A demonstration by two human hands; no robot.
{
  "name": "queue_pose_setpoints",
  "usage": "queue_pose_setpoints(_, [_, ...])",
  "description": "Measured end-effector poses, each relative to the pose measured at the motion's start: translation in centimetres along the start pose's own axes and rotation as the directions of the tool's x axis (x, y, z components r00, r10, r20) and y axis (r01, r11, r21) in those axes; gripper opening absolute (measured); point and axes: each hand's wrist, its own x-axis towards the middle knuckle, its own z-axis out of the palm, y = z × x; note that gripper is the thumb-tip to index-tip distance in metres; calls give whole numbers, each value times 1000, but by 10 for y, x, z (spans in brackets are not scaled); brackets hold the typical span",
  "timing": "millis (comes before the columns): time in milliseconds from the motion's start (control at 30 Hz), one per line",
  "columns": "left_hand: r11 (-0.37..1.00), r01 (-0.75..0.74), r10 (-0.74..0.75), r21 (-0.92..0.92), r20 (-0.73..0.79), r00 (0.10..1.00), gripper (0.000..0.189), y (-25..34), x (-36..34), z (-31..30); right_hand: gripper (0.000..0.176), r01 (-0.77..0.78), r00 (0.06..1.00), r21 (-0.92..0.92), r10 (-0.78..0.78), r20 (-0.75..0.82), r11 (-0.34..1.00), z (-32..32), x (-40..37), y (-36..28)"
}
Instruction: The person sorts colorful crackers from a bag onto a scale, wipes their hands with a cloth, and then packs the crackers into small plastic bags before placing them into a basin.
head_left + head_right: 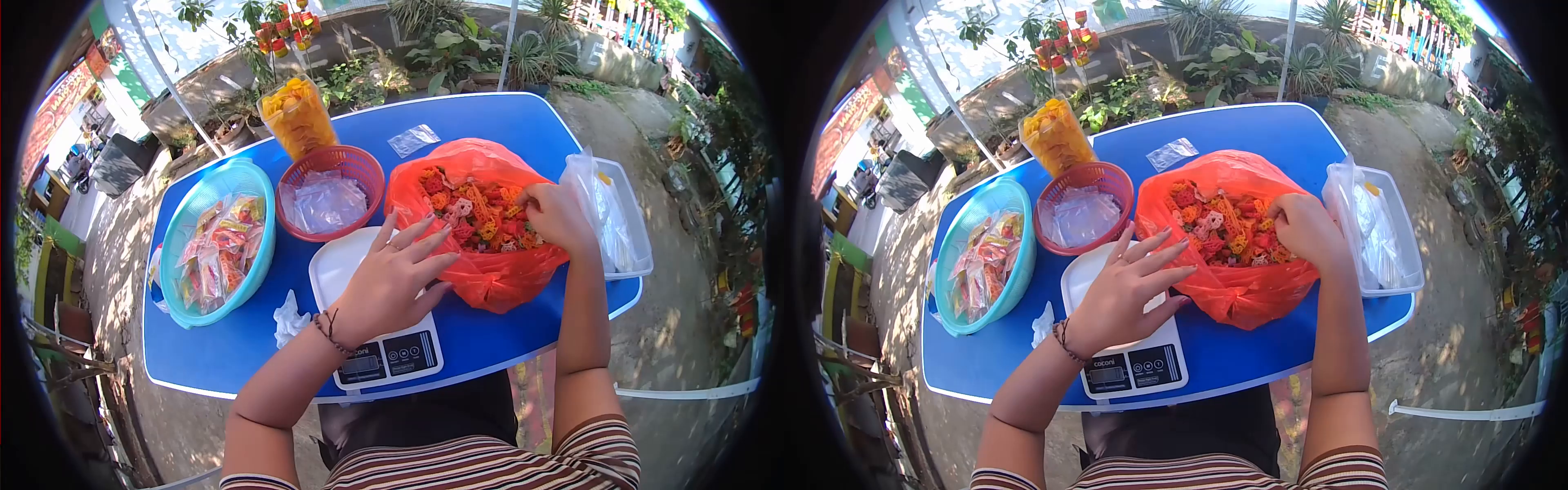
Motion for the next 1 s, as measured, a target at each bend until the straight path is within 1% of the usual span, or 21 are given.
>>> queue_pose_setpoints(67, [996, -31, 34, -85, 25, 999, 35, -5, 23, 16, 27, -44, 994, 9, 45, -97, 999, -3, -5, 21])
queue_pose_setpoints(100, [990, -46, 51, -133, 38, 998, 35, -7, 34, 25, 27, -54, 996, 32, 56, -73, 998, -2, -7, 25])
queue_pose_setpoints(133, [989, -108, 110, -101, 20, 994, 31, -8, 45, 32, 28, -63, 997, 57, 66, -49, 996, 0, -9, 26])
queue_pose_setpoints(167, [988, -103, 110, -117, 57, 992, 30, -10, 56, 40, 28, -71, 997, 82, 73, -24, 994, 3, -10, 27])
queue_pose_setpoints(233, [985, -82, 102, -149, 132, 986, 28, -18, 79, 56, 29, -7, 997, 17, 9, -81, 1000, 13, -10, 25])
queue_pose_setpoints(267, [990, -99, 110, -104, 99, 989, 28, -24, 89, 64, 30, 24, 994, -16, -25, -105, 1000, 19, -10, 22])
queue_pose_setpoints(367, [999, 31, -24, -24, 224, 974, 30, -38, 123, 83, 26, -4, 996, -283, -22, -92, 959, 24, -11, 9])
queue_pose_setpoints(467, [992, 82, -106, 96, 279, 955, 30, -51, 146, 105, 18, -61, 998, -270, 54, -34, 961, 25, -9, 7])
queue_pose_setpoints(567, [997, 23, -39, 80, 207, 978, 29, -48, 150, 106, 17, -33, 998, -153, 23, -66, 988, 30, -10, 21])
queue_pose_setpoints(667, [976, -40, -2, 214, 193, 981, 26, -44, 148, 105, 15, -7, 996, -137, -6, -94, 991, 27, -12, 23])
queue_pose_setpoints(767, [955, -15, -42, 297, 183, 982, 23, -37, 142, 101, 15, 41, 980, -194, -78, -186, 980, 23, -14, 20])
queue_pose_setpoints(867, [950, -10, -44, 313, 164, 985, 22, -38, 137, 97, 16, -132, 976, -21, 126, -178, 991, 11, -14, 4])
queue_pose_setpoints(967, [980, 9, -32, 199, 113, 993, 17, -40, 130, 96, 20, -91, 954, 57, 104, -282, 994, 12, -12, 9])
queue_pose_setpoints(1000, [996, 69, -73, 59, 75, 994, 16, -41, 129, 96, 20, -50, 944, 102, 81, -320, 993, 13, -11, 10])
